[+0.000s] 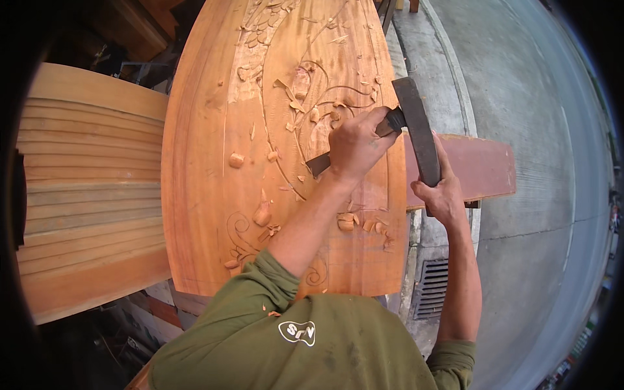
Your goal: The person carves a floral pattern into a wooden panel using a chisel and a mallet. They strike the chisel with the mallet to remove wood shavings along the outlined design, then clear the shavings by hand.
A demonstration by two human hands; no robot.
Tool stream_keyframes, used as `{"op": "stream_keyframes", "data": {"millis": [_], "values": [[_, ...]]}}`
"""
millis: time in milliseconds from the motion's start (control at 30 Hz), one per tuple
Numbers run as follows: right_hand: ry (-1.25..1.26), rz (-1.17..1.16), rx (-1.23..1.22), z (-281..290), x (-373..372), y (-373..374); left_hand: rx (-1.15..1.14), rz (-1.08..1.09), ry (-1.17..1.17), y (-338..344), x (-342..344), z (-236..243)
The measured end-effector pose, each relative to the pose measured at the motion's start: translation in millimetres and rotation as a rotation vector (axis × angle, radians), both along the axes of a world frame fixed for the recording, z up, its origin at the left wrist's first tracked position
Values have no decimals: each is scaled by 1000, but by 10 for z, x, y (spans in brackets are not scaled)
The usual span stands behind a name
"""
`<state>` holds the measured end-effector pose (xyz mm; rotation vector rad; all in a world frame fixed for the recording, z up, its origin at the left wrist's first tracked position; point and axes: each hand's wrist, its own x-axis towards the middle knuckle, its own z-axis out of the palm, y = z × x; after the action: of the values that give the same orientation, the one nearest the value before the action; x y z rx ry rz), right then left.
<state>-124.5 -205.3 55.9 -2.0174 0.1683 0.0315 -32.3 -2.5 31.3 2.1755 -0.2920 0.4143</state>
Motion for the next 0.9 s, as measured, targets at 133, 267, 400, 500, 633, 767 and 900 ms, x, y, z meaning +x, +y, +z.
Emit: {"op": "stream_keyframes", "data": {"millis": [133, 267, 400, 500, 633, 767, 900], "values": [[155, -116, 129, 99, 15, -150, 3, 18, -30, 3, 15, 39], [91, -72, 41, -17, -24, 8, 6, 3, -59, 18, -7, 76], [75, -91, 216, -5, -459, -80, 130, -124, -189, 213, -664, 415], [193, -210, 363, -92, -995, -59, 254, -310, -198, 463, -1264, 494], [101, -296, 574, -403, -1817, 342, 474, -235, -60, 969, -1525, 307], [6, -339, 589, -539, -2200, 690, 559, 141, 5, 1671, -1612, 183], [18, -331, 742, -753, -2236, 616, 637, 352, -87, 2355, -1522, 94]]}}
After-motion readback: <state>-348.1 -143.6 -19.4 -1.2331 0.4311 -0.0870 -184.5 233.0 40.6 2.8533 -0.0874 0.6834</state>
